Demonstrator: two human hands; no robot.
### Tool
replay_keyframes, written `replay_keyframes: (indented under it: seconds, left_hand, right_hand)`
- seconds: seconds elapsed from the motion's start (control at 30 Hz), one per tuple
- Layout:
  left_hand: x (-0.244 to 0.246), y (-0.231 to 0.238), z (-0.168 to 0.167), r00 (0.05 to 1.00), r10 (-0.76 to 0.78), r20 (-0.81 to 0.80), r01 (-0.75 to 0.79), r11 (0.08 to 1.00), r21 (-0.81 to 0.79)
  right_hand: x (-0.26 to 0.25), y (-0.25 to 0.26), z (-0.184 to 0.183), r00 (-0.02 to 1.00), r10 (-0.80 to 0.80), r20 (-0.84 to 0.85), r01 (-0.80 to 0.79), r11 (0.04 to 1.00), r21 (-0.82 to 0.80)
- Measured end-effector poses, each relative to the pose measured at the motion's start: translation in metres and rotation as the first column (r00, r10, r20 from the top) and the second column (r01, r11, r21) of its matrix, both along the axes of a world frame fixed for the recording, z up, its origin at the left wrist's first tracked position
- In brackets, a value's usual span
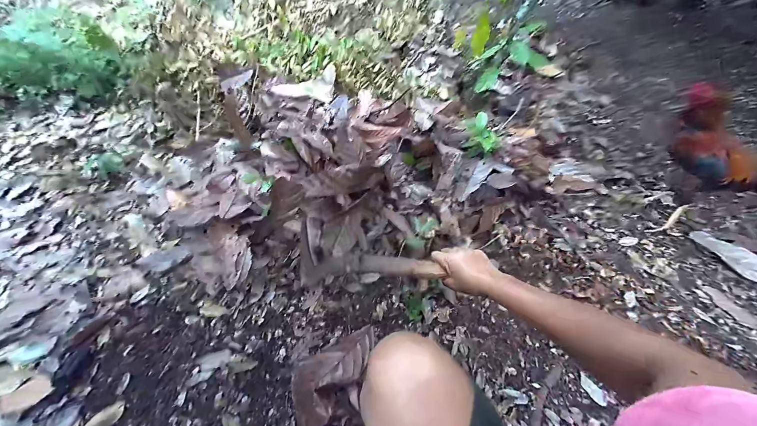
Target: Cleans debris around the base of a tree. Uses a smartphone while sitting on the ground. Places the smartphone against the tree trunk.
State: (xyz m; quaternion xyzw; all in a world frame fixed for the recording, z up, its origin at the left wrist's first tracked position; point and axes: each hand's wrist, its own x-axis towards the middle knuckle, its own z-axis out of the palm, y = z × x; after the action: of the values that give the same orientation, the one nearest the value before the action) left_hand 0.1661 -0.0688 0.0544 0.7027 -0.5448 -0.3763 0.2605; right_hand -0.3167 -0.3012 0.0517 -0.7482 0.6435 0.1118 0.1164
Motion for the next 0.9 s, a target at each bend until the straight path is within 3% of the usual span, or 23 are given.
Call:
replay_keyframes:
  seconds: [0.07,0.13,0.23,0.33,0.4,0.47,0.57,0.7,0.83,0.9]
  left_hand:
    - [0.002,0.004,-0.003,0.998,0.051,0.021,-0.050,0.999,-0.016]
    - [0.004,0.006,-0.005,0.995,0.093,0.044,-0.092,0.995,-0.029]
    - [0.005,0.012,-0.005,0.989,0.140,0.055,-0.138,0.989,-0.052]
    - [0.002,0.013,0.001,0.984,0.168,0.061,-0.163,0.984,-0.076]
    - [-0.004,0.010,0.010,0.985,0.167,0.038,-0.165,0.984,-0.063]
    - [-0.007,0.004,0.016,0.989,0.145,0.011,-0.144,0.989,-0.042]
    - [-0.012,-0.010,0.014,0.997,0.078,-0.026,-0.079,0.997,-0.021]
    - [-0.015,-0.022,0.003,0.998,0.022,-0.066,-0.022,1.000,-0.005]
    - [-0.010,-0.015,-0.001,0.996,0.065,-0.069,-0.069,0.996,-0.057]
    - [-0.004,-0.007,-0.004,0.990,0.120,-0.068,-0.128,0.984,-0.127]
  right_hand:
    - [0.018,0.010,-0.036,0.959,0.278,-0.055,-0.274,0.959,0.071]
    - [0.027,0.011,-0.060,0.907,0.406,-0.112,-0.386,0.907,0.169]
    - [0.009,-0.009,-0.066,0.944,0.260,-0.205,-0.218,0.954,0.207]
    - [-0.004,-0.035,-0.035,0.962,-0.059,-0.268,0.079,0.995,0.062]
    - [-0.007,-0.047,-0.018,0.945,-0.181,-0.273,0.173,0.983,-0.053]
    - [-0.002,-0.053,-0.010,0.950,-0.170,-0.260,0.148,0.984,-0.103]
    - [0.031,-0.047,-0.010,0.984,0.024,-0.179,-0.031,0.999,-0.040]
    - [0.148,-0.046,-0.032,0.890,0.455,-0.028,-0.454,0.890,0.040]
    - [0.331,-0.065,-0.042,0.630,0.776,-0.019,-0.762,0.623,0.180]
    - [0.420,-0.074,-0.051,0.486,0.873,-0.026,-0.859,0.483,0.170]
